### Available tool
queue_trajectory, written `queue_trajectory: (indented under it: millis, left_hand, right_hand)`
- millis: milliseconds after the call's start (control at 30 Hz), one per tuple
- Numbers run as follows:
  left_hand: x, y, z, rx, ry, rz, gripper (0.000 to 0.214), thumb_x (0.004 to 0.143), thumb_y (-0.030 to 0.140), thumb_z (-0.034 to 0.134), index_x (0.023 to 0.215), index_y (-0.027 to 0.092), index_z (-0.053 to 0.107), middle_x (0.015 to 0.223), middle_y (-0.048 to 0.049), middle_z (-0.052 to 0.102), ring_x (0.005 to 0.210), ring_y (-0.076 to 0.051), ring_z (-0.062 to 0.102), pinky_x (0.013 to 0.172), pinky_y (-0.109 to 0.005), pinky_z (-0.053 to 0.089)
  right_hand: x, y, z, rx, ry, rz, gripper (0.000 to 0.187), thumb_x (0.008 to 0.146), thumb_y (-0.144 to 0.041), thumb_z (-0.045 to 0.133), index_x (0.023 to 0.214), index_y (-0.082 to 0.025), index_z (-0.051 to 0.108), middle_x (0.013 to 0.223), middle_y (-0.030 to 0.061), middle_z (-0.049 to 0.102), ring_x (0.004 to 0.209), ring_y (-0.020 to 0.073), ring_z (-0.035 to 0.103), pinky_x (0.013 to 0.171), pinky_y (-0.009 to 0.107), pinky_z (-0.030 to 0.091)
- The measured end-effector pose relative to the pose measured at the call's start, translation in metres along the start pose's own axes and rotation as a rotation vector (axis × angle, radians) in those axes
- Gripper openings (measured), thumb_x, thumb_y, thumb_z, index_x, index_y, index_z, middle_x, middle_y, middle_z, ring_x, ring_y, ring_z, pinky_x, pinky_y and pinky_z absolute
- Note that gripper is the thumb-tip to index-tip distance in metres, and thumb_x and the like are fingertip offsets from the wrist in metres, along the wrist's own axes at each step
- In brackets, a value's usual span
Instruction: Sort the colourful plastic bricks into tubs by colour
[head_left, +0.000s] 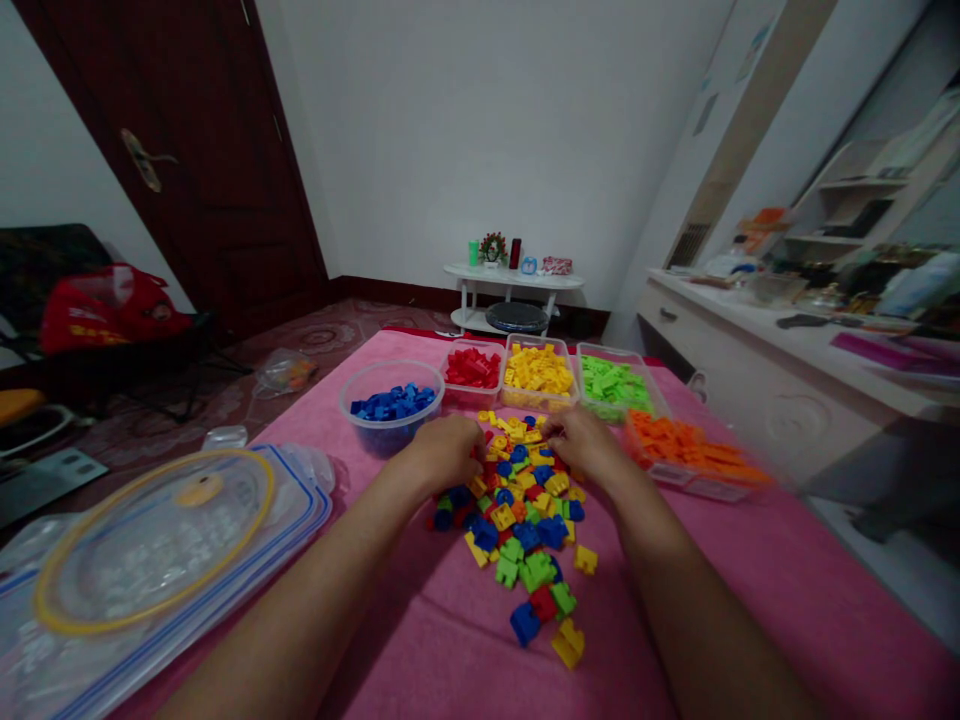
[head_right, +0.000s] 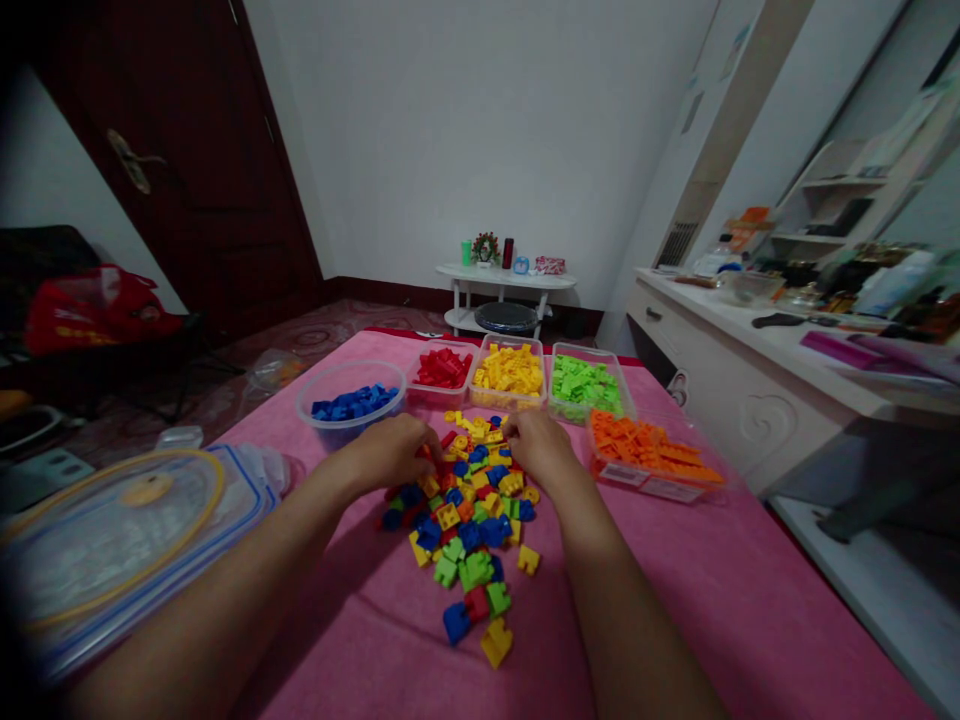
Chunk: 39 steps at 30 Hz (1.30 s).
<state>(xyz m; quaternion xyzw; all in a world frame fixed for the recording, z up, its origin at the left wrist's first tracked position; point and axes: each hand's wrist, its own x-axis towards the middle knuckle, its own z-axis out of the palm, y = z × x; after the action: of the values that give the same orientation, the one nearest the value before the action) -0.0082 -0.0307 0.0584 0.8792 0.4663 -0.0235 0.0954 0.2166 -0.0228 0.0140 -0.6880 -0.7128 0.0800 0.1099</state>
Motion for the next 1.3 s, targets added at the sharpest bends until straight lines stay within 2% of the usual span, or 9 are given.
queue_trajectory:
  millis: [267,467,700,767,867,967,1033,1133,1300]
  left_hand:
    - [-0.003,-0.006,0.001,0.087,-0.044,-0.151,0.025,0.061,0.011,0.067,0.085,0.013,0.072,0.089,-0.0173,0.069,0.092,-0.030,0.065,0.078,-0.034,0.052]
    - [0.001,-0.008,0.014,-0.037,0.016,-0.175,0.022,0.056,0.011,0.069,0.077,0.012,0.070,0.082,-0.0178,0.068,0.088,-0.032,0.066,0.079,-0.037,0.052]
    - [-0.003,-0.010,-0.001,-0.059,0.051,-0.101,0.007,0.057,0.013,0.063,0.063,0.012,0.066,0.066,-0.0104,0.064,0.072,-0.026,0.064,0.067,-0.033,0.051]
    - [0.001,-0.009,-0.004,-0.278,0.160,-0.120,0.007,0.063,0.017,0.060,0.066,0.013,0.065,0.061,-0.0054,0.060,0.064,-0.019,0.061,0.063,-0.028,0.050]
    - [0.010,-0.001,-0.002,-0.975,0.200,-0.210,0.019,0.072,0.021,0.053,0.087,0.015,0.063,0.057,0.0010,0.052,0.050,-0.011,0.052,0.051,-0.022,0.048]
    - [0.018,0.007,0.006,-1.737,-0.041,-0.240,0.026,0.079,0.026,0.048,0.101,0.016,0.057,0.065,-0.0003,0.055,0.050,-0.010,0.054,0.044,-0.019,0.047]
    - [0.021,0.011,0.010,-2.050,-0.198,-0.204,0.027,0.083,0.033,0.047,0.101,0.015,0.056,0.074,-0.0045,0.060,0.057,-0.012,0.060,0.045,-0.018,0.049]
    - [0.022,0.011,0.014,-2.261,-0.245,-0.168,0.025,0.087,0.033,0.047,0.098,0.012,0.057,0.077,-0.0067,0.061,0.060,-0.012,0.062,0.045,-0.015,0.048]
    - [0.029,0.002,0.015,-2.234,-0.070,-0.236,0.013,0.083,0.018,0.054,0.092,0.011,0.059,0.075,-0.0063,0.060,0.053,-0.007,0.055,0.037,-0.010,0.037]
  right_hand:
    - [-0.014,-0.004,-0.015,-0.196,-0.145,-0.008,0.022,0.059,-0.008,0.063,0.072,-0.024,0.071,0.075,0.0015,0.068,0.068,0.0156,0.061,0.052,0.022,0.031]
    - [-0.018,-0.011,-0.011,-0.212,-0.082,0.008,0.018,0.057,-0.005,0.063,0.066,-0.021,0.066,0.073,0.0028,0.066,0.069,0.0165,0.060,0.050,0.023,0.027]
    - [-0.014,-0.003,-0.019,-0.118,-0.061,0.027,0.015,0.063,-0.015,0.065,0.076,-0.021,0.068,0.075,0.0024,0.067,0.068,0.0157,0.059,0.051,0.023,0.029]
    - [-0.013,-0.008,-0.025,-0.057,0.043,0.027,0.018,0.067,-0.019,0.065,0.084,-0.020,0.069,0.075,0.0025,0.067,0.068,0.0157,0.058,0.053,0.023,0.031]
    - [-0.015,-0.025,-0.033,0.151,0.233,-0.029,0.020,0.074,-0.026,0.063,0.092,-0.019,0.069,0.075,0.0021,0.066,0.067,0.0149,0.058,0.056,0.023,0.035]
    - [-0.020,-0.048,-0.037,0.392,0.409,-0.127,0.022,0.078,-0.030,0.063,0.095,-0.018,0.068,0.080,0.0027,0.068,0.068,0.0141,0.059,0.061,0.023,0.041]
    - [-0.022,-0.059,-0.035,0.478,0.467,-0.229,0.025,0.078,-0.030,0.064,0.100,-0.019,0.067,0.092,0.0038,0.069,0.075,0.0147,0.061,0.067,0.024,0.044]
    - [-0.023,-0.064,-0.030,0.500,0.475,-0.325,0.028,0.079,-0.033,0.065,0.104,-0.021,0.067,0.104,0.0047,0.068,0.083,0.0159,0.061,0.072,0.026,0.045]
    - [-0.019,-0.054,-0.027,0.453,0.474,-0.269,0.018,0.082,-0.033,0.062,0.090,-0.020,0.070,0.089,0.0035,0.069,0.070,0.0139,0.059,0.066,0.025,0.044]
